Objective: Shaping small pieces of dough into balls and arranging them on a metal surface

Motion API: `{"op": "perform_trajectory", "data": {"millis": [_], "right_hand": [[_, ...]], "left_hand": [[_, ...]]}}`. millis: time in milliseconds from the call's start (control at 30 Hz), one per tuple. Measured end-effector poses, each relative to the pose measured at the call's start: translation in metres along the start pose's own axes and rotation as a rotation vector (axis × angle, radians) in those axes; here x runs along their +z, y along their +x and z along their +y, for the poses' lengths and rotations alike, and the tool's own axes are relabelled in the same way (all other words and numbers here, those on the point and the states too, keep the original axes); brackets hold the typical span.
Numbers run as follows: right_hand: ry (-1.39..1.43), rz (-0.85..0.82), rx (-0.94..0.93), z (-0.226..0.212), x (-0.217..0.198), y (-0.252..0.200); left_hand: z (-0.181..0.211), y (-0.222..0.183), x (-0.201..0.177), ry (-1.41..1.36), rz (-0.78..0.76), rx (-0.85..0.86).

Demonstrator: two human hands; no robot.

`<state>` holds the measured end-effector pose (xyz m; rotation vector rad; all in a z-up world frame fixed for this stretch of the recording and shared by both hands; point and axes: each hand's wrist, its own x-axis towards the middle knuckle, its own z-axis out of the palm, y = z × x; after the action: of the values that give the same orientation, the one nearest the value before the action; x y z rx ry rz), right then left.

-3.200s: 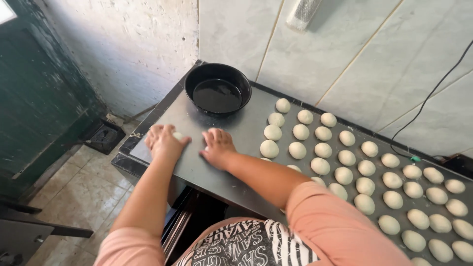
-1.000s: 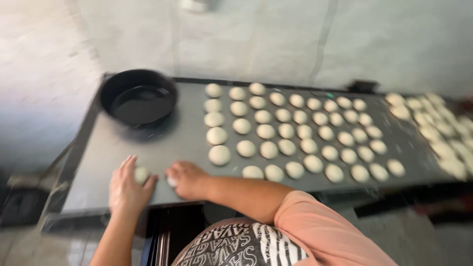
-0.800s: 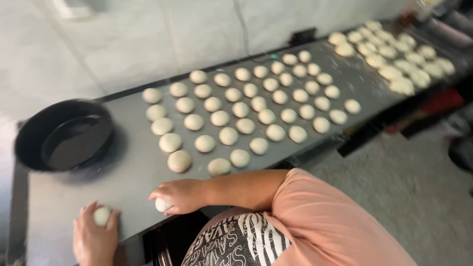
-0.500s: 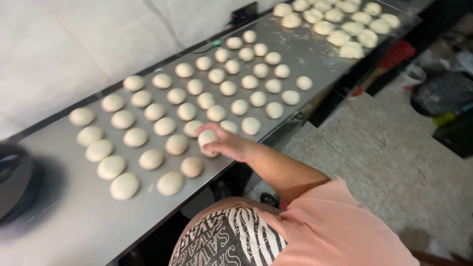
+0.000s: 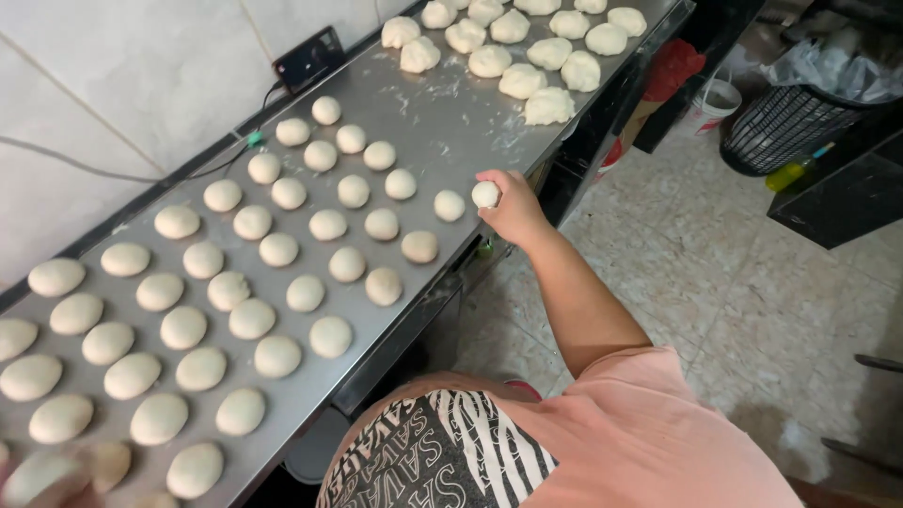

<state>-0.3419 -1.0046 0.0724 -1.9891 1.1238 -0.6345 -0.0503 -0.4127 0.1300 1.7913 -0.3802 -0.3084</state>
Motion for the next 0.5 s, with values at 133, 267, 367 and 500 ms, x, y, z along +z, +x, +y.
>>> {"op": "perform_trajectory", "data": {"millis": [133,267,367,500], "right_hand": [[-0.030,-0.015,-0.167,0.021,-0.022,0.052],[0.086,-0.043,-0.476,0.041,-0.022,0.087],[-0.277,-0.100,-0.562,0.052,-0.015,0.092],[-0.314,-0.030,-0.618,0.069,-0.006,0.099]], "left_hand": [[0.077,0.043,0.146,-0.097,-0.112,-0.042],[0.130,0.078,0.275,-0.071,-0.257,-0.068],[0.157,0.104,0.357,0.123,-0.427,-0.104],[0.155,0.151,0.471,0.366,-0.622,0.069]]}}
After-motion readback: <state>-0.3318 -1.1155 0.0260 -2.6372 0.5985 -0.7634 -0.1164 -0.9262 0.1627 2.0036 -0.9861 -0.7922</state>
